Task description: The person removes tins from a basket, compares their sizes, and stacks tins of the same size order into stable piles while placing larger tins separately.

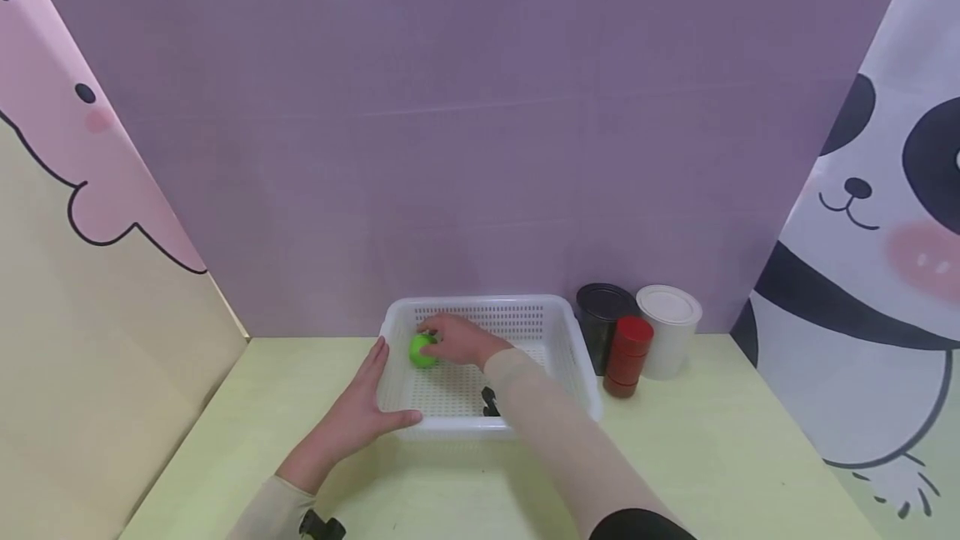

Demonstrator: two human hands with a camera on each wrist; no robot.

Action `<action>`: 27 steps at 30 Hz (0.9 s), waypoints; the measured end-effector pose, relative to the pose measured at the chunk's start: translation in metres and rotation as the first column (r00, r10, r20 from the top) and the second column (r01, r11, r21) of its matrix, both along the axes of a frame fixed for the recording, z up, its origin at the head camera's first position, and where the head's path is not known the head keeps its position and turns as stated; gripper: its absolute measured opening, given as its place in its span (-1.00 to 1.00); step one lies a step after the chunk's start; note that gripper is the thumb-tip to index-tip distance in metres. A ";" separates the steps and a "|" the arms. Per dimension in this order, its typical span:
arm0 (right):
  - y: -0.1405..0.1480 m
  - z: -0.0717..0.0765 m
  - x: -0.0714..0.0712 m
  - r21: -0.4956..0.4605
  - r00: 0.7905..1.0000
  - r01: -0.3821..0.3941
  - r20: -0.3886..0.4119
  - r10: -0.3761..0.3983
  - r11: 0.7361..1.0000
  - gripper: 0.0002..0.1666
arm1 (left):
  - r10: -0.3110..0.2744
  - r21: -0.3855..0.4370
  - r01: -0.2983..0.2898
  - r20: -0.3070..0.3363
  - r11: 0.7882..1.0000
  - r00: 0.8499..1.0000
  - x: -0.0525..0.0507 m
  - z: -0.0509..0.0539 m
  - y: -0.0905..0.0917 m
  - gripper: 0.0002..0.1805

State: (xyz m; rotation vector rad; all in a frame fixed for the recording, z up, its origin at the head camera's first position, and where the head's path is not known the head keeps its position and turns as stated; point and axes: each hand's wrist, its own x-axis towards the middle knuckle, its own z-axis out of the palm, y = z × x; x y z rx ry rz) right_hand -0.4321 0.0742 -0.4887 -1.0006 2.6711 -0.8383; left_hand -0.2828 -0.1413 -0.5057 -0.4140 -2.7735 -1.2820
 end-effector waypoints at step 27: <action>-0.005 -0.002 -0.004 0.003 1.000 -0.021 -0.021 0.021 1.000 -0.49 | -0.002 0.011 0.002 -0.003 1.000 1.000 -0.005 -0.004 -0.001 0.53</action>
